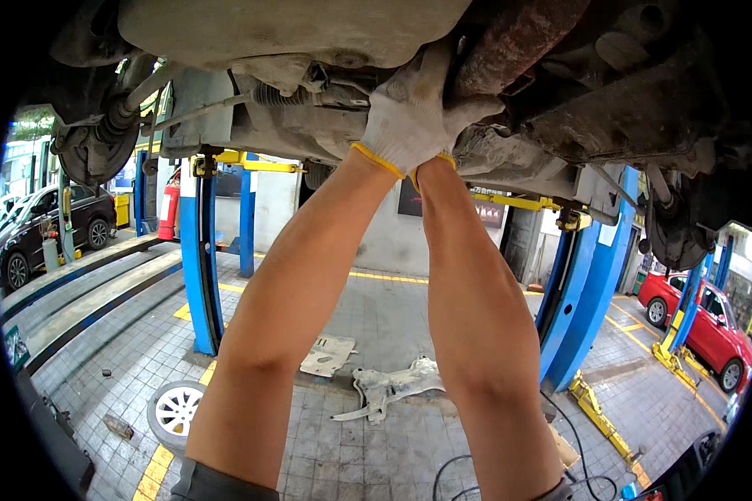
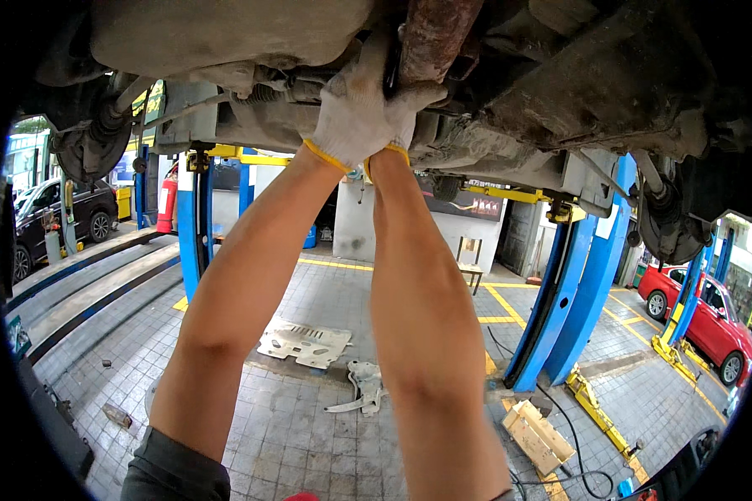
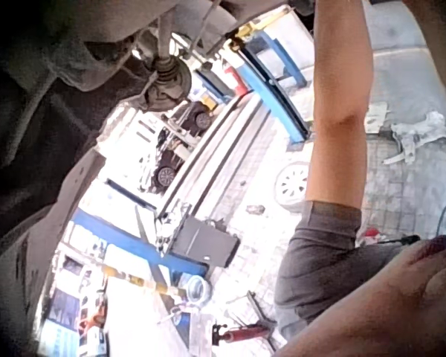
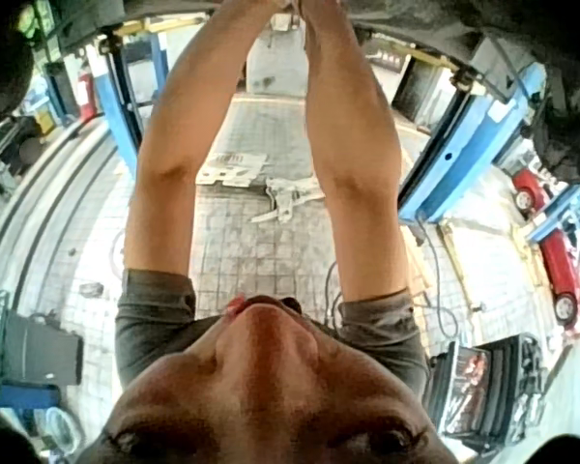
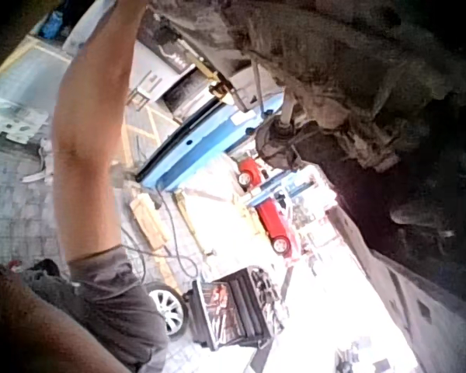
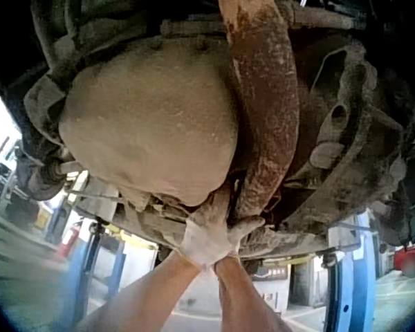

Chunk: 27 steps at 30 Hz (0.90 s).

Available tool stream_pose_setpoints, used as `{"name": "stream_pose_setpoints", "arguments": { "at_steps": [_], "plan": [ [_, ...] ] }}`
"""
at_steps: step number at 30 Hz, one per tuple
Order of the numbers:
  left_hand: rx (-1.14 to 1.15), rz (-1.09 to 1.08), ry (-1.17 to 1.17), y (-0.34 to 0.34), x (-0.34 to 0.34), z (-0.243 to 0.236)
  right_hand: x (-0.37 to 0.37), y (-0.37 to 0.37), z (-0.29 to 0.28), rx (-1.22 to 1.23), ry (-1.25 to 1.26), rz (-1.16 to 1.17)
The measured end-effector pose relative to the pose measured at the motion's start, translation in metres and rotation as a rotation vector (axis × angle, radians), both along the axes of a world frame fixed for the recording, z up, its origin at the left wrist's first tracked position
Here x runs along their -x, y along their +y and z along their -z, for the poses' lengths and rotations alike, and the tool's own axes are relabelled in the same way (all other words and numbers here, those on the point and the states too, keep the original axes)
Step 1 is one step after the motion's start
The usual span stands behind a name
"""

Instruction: The person removes a large underbody shield from a lifted vehicle, places it on the floor, then retrieves a socket wrench from a tool cart and uses it to loosen and remove bolts from the underside of the car. The person continues to remove fasteners and components from the undercarriage.

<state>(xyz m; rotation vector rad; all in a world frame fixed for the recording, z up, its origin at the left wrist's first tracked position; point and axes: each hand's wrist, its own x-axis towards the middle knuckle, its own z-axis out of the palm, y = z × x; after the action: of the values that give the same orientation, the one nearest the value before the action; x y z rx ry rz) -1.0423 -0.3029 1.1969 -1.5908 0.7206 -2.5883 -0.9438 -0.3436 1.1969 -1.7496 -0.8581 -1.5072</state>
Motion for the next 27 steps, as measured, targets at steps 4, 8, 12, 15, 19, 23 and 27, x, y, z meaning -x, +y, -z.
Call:
{"name": "stream_pose_setpoints", "arguments": {
  "at_steps": [4,8,12,15,19,23,27],
  "plan": [
    [0.015,-0.069,0.013,0.011,-0.004,0.000,0.004,0.005,0.013,0.016,-0.002,-0.002],
    [0.046,0.120,0.149,-0.004,0.008,0.007,-0.003,-0.005,0.012,0.029,-0.001,0.033],
    [-0.004,0.221,0.075,-0.008,0.002,0.005,-0.003,0.004,0.008,0.046,-0.021,0.024],
    [-0.030,0.264,0.036,-0.003,0.002,0.003,-0.002,0.003,0.009,0.055,-0.042,0.017],
    [0.006,0.188,0.021,0.007,0.013,0.019,-0.006,0.010,0.021,0.074,-0.073,-0.031],
    [0.036,0.105,-0.047,-0.019,-0.011,0.027,-0.008,-0.022,0.030,0.102,-0.061,-0.019],
    [0.033,0.089,-0.070,-0.041,-0.006,0.020,0.001,-0.041,0.027,0.099,-0.054,0.013]
  ]
}}
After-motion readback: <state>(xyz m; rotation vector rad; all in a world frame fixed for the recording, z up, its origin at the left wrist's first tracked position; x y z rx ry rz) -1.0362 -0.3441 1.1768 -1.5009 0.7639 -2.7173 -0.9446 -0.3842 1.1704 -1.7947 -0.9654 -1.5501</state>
